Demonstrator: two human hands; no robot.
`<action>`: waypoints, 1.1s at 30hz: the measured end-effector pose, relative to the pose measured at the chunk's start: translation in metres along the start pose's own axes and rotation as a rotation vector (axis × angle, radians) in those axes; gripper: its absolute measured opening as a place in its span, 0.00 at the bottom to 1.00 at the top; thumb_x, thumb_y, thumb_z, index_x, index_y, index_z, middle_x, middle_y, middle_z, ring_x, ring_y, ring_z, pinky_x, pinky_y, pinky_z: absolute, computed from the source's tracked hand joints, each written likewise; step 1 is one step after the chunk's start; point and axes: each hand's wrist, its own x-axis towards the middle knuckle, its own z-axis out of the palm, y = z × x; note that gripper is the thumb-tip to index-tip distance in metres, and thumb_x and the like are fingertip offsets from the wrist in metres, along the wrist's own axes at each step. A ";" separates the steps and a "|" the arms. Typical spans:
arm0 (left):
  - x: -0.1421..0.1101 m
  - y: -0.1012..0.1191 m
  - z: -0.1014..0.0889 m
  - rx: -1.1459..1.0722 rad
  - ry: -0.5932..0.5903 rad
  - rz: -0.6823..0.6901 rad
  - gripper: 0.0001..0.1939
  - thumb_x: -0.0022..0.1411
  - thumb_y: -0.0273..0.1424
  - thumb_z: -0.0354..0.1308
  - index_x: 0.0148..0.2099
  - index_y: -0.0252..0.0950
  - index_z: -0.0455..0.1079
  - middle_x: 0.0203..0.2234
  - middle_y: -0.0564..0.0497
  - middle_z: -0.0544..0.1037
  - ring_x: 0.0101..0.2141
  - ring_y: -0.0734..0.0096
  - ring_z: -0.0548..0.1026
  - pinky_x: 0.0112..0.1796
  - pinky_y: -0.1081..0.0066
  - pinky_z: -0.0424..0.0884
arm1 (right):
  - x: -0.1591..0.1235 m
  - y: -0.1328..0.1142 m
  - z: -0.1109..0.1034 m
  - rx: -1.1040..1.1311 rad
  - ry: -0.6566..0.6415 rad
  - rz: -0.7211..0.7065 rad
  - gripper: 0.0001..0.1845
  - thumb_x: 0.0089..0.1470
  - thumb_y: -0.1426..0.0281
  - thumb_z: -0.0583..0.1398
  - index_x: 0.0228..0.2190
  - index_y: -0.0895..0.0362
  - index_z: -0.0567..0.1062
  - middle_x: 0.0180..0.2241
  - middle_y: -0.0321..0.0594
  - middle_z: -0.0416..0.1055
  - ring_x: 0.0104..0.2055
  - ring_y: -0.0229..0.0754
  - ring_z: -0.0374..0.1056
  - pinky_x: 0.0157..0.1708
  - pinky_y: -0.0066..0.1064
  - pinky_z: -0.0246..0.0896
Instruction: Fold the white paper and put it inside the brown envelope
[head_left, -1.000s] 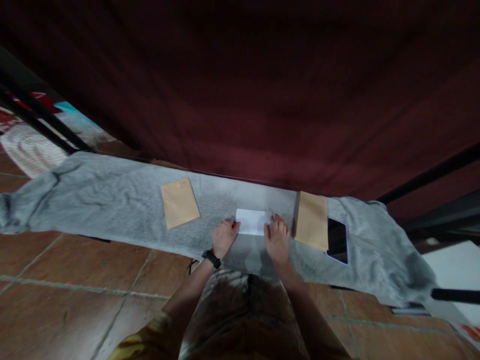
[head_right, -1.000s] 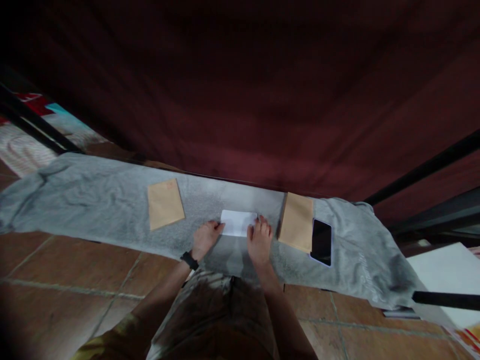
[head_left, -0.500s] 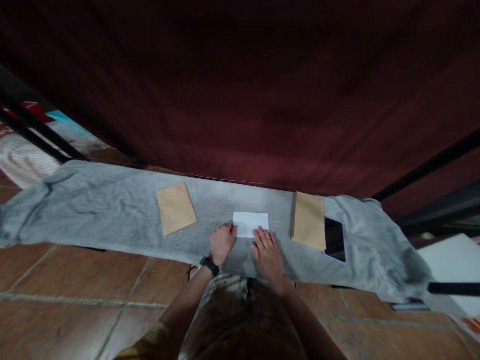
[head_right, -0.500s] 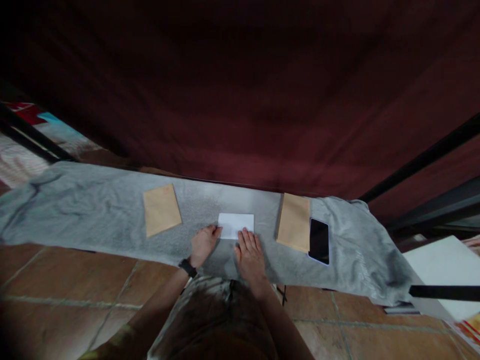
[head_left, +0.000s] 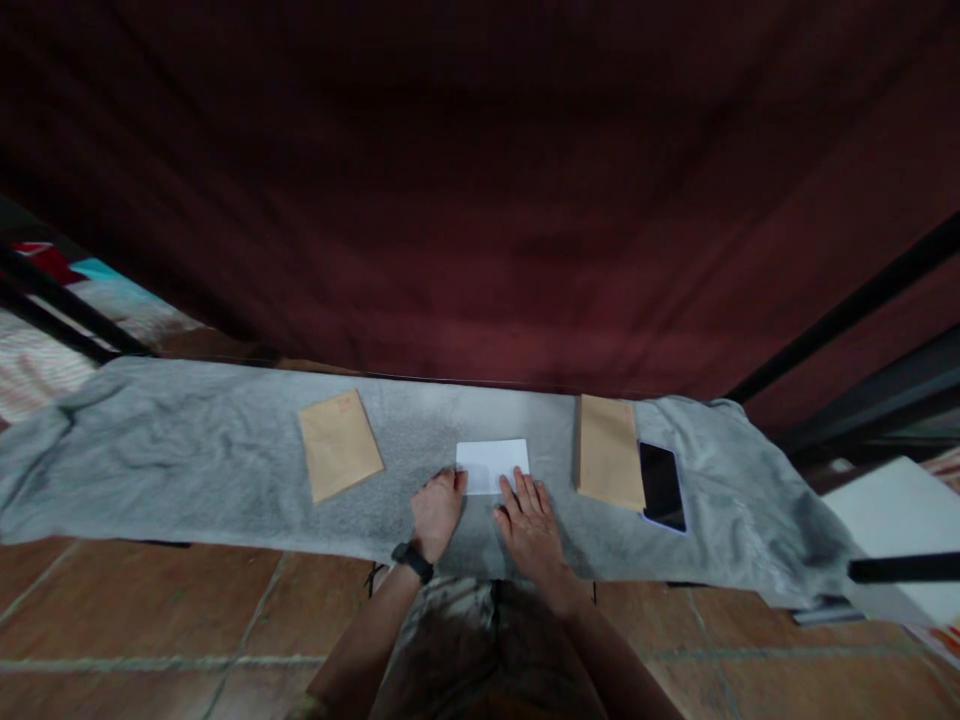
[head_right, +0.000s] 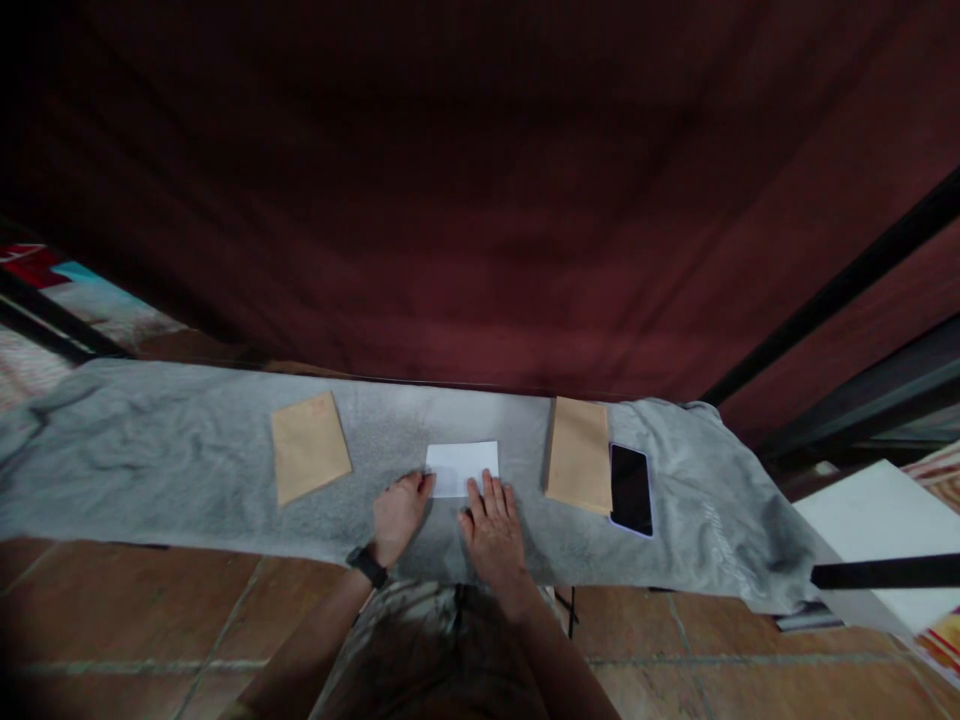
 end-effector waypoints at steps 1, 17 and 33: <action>-0.001 0.000 0.001 0.002 0.008 0.012 0.22 0.73 0.41 0.42 0.46 0.34 0.75 0.36 0.39 0.82 0.38 0.57 0.81 0.35 0.67 0.69 | 0.000 0.000 0.000 0.001 -0.002 0.000 0.29 0.67 0.65 0.54 0.66 0.53 0.59 0.68 0.48 0.53 0.70 0.53 0.51 0.65 0.55 0.50; -0.018 0.029 0.043 -0.073 0.253 0.559 0.28 0.74 0.42 0.41 0.69 0.33 0.56 0.67 0.41 0.61 0.67 0.59 0.57 0.64 0.55 0.57 | 0.000 0.014 0.013 -0.060 -0.006 -0.035 0.25 0.68 0.73 0.46 0.63 0.62 0.64 0.65 0.51 0.59 0.69 0.46 0.54 0.67 0.48 0.48; -0.018 0.025 0.044 -0.006 0.186 0.576 0.26 0.72 0.39 0.47 0.70 0.49 0.57 0.70 0.46 0.53 0.69 0.53 0.52 0.65 0.49 0.50 | 0.052 0.041 0.021 -0.099 -0.107 0.083 0.26 0.70 0.66 0.46 0.64 0.58 0.62 0.67 0.44 0.55 0.69 0.49 0.52 0.67 0.48 0.45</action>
